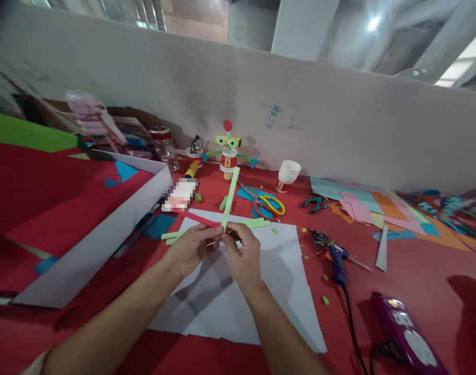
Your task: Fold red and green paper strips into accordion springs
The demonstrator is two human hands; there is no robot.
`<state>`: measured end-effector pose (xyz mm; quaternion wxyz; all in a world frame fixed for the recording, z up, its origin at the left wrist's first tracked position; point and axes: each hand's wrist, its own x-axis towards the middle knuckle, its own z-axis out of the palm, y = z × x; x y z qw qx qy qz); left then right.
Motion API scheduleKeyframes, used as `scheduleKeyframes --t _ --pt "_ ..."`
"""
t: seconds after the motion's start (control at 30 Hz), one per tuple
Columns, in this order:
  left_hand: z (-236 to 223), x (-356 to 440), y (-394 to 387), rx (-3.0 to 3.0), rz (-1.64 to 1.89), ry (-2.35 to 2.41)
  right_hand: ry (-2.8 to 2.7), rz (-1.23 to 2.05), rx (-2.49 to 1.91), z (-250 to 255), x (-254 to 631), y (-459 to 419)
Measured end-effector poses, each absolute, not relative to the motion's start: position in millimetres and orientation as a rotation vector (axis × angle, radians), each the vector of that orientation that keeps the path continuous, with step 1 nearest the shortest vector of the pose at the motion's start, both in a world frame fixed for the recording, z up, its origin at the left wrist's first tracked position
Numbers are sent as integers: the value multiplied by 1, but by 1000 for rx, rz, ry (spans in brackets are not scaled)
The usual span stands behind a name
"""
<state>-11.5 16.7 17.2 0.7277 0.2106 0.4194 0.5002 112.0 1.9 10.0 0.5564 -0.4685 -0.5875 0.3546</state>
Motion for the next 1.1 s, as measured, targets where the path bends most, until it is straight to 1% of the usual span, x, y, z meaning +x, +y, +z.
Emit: scheduleKeyframes --t 0.1,0.53,0.7,1.1 --pt "17 -12 18 543 1160 958 -1387 882 -1104 8 113 5" --pt "15 -8 14 467 1166 872 -1290 1028 -1053 7 117 8" --pt "11 -6 14 541 1194 853 -1200 1117 -1011 5 116 8" --pt "9 -6 14 651 1209 883 -1144 1138 -991 8 114 5"
